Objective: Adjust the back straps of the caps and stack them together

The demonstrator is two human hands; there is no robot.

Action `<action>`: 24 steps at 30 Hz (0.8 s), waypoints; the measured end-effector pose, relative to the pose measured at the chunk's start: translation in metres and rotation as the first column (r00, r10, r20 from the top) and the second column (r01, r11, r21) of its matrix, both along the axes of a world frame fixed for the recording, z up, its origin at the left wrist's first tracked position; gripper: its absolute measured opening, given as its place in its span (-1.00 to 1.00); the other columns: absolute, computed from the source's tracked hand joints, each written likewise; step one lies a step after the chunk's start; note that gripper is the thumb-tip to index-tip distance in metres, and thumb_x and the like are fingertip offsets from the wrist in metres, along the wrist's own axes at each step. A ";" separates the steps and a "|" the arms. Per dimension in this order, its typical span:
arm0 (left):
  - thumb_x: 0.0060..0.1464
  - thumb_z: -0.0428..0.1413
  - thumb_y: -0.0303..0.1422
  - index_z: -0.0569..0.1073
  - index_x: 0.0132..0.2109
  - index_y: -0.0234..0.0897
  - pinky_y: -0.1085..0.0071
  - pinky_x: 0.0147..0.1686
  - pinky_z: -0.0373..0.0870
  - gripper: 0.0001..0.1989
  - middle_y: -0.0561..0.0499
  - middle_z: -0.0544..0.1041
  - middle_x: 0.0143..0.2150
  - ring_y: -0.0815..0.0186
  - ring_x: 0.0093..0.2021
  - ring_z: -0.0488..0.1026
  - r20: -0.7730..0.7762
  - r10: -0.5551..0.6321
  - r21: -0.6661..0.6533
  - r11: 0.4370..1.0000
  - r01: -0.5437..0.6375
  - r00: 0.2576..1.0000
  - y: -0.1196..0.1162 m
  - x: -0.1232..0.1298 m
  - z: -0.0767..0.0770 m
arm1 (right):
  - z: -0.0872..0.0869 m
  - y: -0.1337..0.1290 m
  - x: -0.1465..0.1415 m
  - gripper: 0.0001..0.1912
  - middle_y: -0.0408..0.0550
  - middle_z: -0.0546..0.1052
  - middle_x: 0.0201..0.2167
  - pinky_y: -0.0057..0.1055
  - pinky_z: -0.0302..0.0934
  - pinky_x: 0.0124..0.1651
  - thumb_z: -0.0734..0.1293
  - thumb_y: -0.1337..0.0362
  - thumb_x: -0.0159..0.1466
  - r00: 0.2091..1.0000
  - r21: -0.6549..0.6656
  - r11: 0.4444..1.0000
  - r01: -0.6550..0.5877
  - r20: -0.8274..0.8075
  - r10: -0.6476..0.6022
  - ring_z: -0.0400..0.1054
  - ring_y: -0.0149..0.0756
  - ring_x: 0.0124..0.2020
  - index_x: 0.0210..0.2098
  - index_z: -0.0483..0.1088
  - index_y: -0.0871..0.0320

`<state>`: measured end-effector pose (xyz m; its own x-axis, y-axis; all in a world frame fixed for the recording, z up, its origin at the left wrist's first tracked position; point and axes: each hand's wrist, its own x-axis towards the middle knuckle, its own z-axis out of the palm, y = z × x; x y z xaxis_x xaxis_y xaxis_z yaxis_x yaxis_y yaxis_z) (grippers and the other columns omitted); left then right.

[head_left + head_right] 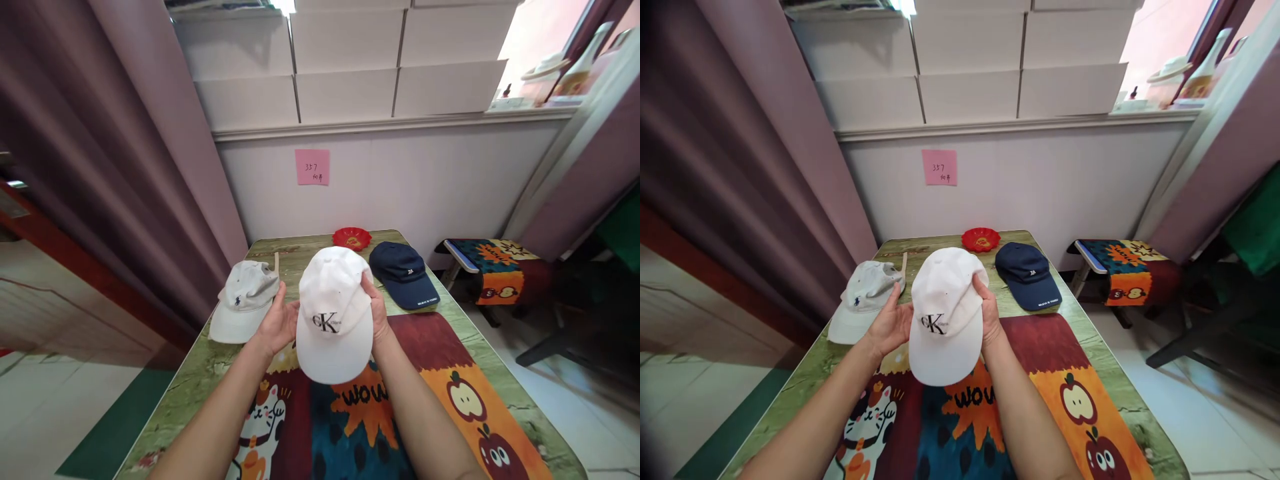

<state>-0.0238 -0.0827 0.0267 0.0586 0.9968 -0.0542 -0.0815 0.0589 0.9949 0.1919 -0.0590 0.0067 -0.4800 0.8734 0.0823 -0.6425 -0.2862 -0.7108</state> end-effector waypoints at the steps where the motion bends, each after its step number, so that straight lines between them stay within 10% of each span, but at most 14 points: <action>1: 0.12 -0.07 0.21 0.53 -0.11 -0.28 0.11 -0.13 0.48 -0.35 -0.23 0.62 -0.20 0.00 -0.11 0.58 0.092 -0.070 -0.063 0.995 0.076 0.993 0.002 0.002 -0.001 | -0.002 0.001 -0.001 -0.35 0.11 0.61 -0.06 0.03 0.23 0.23 0.21 -0.21 0.27 1.000 -0.018 1.000 -0.015 0.020 0.016 0.38 0.01 0.18 0.05 0.45 0.18; 5: -0.01 0.20 -0.02 0.56 -0.17 -0.29 0.10 -0.10 0.50 -0.58 -0.17 0.65 -0.25 0.01 -0.15 0.59 0.211 -0.004 -0.135 0.990 0.033 0.977 0.018 0.003 0.014 | 0.000 0.008 0.002 -0.53 0.03 0.64 -0.11 -0.06 0.29 0.19 0.47 0.05 0.13 0.988 -0.042 0.989 0.144 0.068 -0.141 0.47 -0.02 0.06 -0.04 0.48 0.15; 12: -0.15 0.33 -0.27 0.59 -0.17 -0.26 0.12 0.01 0.44 -0.67 -0.11 0.64 -0.13 0.07 -0.10 0.55 0.030 -0.096 0.204 0.975 0.088 0.995 0.034 -0.010 0.061 | 0.003 0.024 0.033 -0.47 -0.05 0.62 -0.04 -0.17 0.28 0.15 0.54 0.27 -0.07 0.813 0.276 0.806 0.523 0.122 -0.570 0.48 -0.11 0.01 -0.07 0.49 0.11; 19: -0.17 0.28 -0.18 0.57 -0.27 -0.26 0.23 -0.10 0.44 -0.70 -0.03 0.61 -0.27 0.14 -0.19 0.51 -0.427 -0.077 0.139 0.979 0.150 0.901 0.035 -0.010 0.004 | -0.020 0.035 0.065 -0.76 -0.07 0.65 -0.27 -0.25 0.30 -0.02 0.28 0.30 0.13 0.235 0.618 0.710 0.338 0.675 -0.700 0.48 -0.15 -0.22 -0.29 0.57 0.11; 24: -0.09 0.18 -0.22 0.55 -0.29 -0.26 0.36 -0.24 0.41 -0.76 -0.02 0.58 -0.27 0.21 -0.26 0.47 -0.566 0.050 0.234 0.967 0.102 0.823 0.031 -0.008 -0.009 | 0.002 0.023 0.063 -0.65 -0.04 0.63 -0.19 -0.34 0.28 -0.09 0.26 0.05 0.29 0.390 0.673 0.712 0.200 0.612 -0.688 0.48 -0.20 -0.17 -0.13 0.54 0.12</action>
<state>-0.0315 -0.0517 0.0178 0.1196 0.9803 0.1572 0.4947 -0.1961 0.8467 0.2546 -0.0361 0.0091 -0.0864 0.9408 0.3278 0.3307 0.3375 -0.8813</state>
